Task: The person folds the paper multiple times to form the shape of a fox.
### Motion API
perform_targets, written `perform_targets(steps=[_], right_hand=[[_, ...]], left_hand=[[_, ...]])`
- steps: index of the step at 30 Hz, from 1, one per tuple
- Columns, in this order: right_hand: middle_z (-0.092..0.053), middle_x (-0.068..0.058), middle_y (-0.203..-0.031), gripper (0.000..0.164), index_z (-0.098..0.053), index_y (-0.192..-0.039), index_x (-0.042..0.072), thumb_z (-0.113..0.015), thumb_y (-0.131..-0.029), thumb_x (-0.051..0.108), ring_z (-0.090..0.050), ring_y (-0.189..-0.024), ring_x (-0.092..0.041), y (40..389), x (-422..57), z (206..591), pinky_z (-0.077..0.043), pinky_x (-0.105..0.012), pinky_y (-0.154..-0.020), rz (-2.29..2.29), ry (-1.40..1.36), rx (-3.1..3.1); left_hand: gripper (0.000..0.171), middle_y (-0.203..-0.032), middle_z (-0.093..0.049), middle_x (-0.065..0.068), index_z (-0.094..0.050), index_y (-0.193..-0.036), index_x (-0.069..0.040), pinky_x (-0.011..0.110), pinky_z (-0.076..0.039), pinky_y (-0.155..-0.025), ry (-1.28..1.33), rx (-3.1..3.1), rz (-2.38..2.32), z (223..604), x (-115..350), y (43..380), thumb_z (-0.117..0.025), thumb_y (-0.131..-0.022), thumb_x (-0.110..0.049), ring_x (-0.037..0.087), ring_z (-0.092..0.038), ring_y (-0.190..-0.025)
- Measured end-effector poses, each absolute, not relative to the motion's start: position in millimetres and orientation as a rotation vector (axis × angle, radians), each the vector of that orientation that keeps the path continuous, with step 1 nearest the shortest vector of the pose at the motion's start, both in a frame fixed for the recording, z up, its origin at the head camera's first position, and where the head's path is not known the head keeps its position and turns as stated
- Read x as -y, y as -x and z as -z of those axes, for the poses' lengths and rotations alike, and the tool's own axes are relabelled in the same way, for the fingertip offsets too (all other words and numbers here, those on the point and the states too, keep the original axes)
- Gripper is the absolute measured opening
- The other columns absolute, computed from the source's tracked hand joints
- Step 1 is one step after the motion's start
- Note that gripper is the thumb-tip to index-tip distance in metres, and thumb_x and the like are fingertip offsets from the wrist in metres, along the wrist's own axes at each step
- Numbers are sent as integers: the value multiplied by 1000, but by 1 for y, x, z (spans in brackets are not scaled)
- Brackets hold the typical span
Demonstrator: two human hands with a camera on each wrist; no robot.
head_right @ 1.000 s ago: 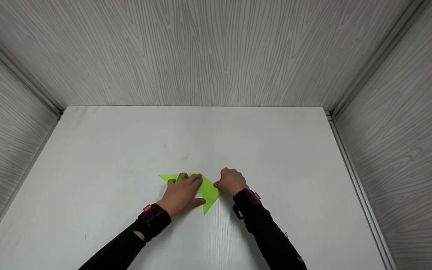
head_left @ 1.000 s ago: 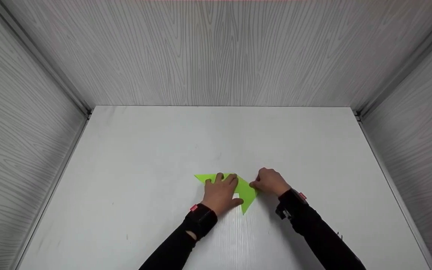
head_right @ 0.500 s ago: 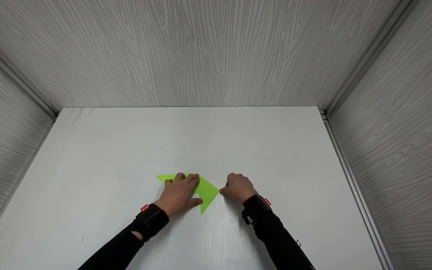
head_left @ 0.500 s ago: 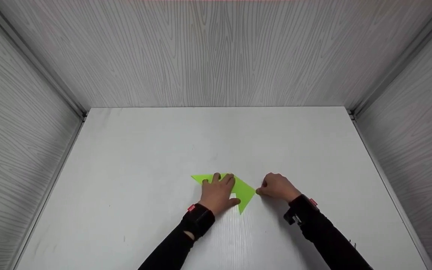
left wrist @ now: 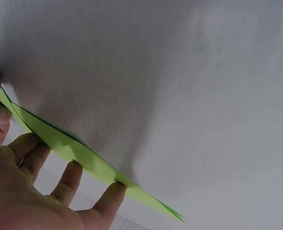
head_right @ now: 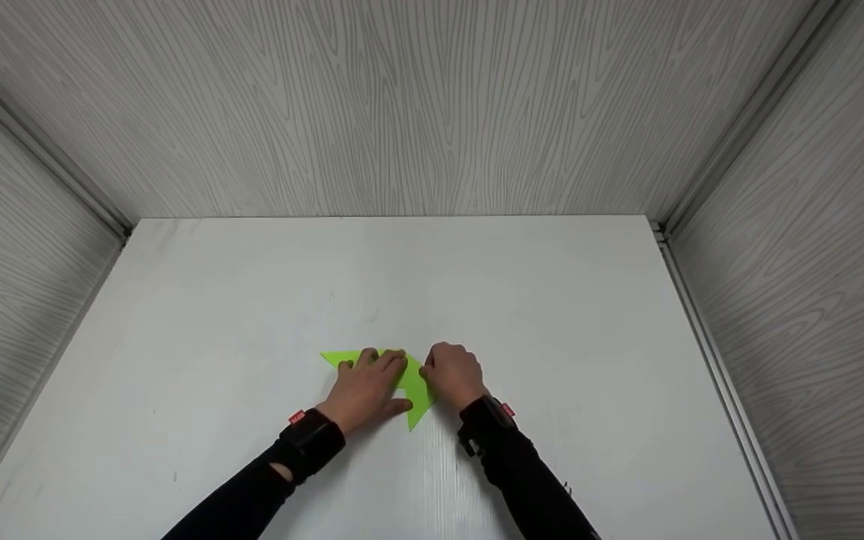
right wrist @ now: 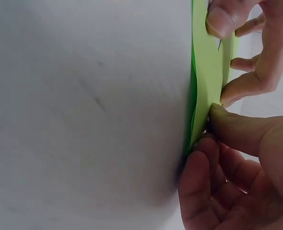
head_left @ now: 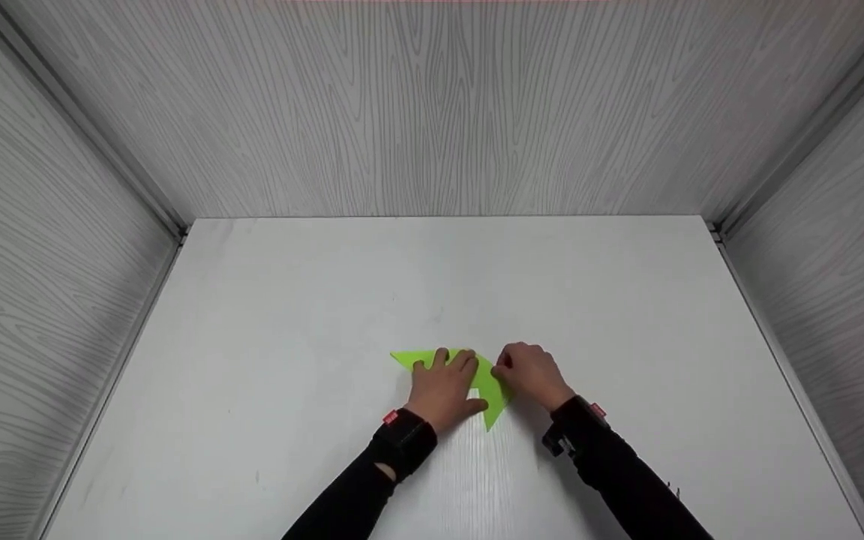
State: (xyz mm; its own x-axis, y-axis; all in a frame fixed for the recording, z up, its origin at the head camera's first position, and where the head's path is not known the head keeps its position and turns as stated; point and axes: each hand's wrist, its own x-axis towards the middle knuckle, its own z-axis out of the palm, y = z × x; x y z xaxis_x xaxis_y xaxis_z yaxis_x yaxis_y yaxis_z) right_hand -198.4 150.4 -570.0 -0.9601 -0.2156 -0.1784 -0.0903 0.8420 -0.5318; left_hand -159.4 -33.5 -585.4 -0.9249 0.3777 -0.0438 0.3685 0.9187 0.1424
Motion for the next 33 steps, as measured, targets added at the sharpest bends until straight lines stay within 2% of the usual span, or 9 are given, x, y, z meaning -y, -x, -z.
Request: perform_targets(steps=[10,17,27,33], right_hand=[[-74,-10,-88,11,-75,-92,2,-73,-95,13,-66,-78,-22,200,-148,563,-52,-36,-71,741,271,-2779],[-74,-10,-87,12,-76,-92,1,-74,-94,12,-66,-77,-21,201,-147,565,-52,-35,-70,734,275,-2766],[-73,-9,-86,11,-75,-91,2,-73,-95,12,-61,-73,-17,201,-149,566,-48,-31,-67,735,263,-2760],[-71,-8,-84,11,-74,-91,2,-74,-95,13,-58,-72,-17,202,-150,567,-46,-31,-67,727,244,-2754]], left_hand=[[69,-156,-55,-3,-53,-155,-32,60,-54,-95,-640,-2996,-155,587,35,160,-70,-95,-60,32,-52,-139],[80,-154,-56,-4,-52,-155,-21,58,-54,-92,-590,-2995,-174,584,36,161,-75,-90,-62,30,-54,-136],[85,-159,-53,-3,-51,-157,-18,60,-54,-94,-569,-2978,-168,581,31,164,-76,-89,-63,31,-52,-138],[96,-159,-52,1,-49,-157,-13,59,-54,-95,-518,-2985,-168,581,32,166,-77,-84,-69,29,-52,-139]])
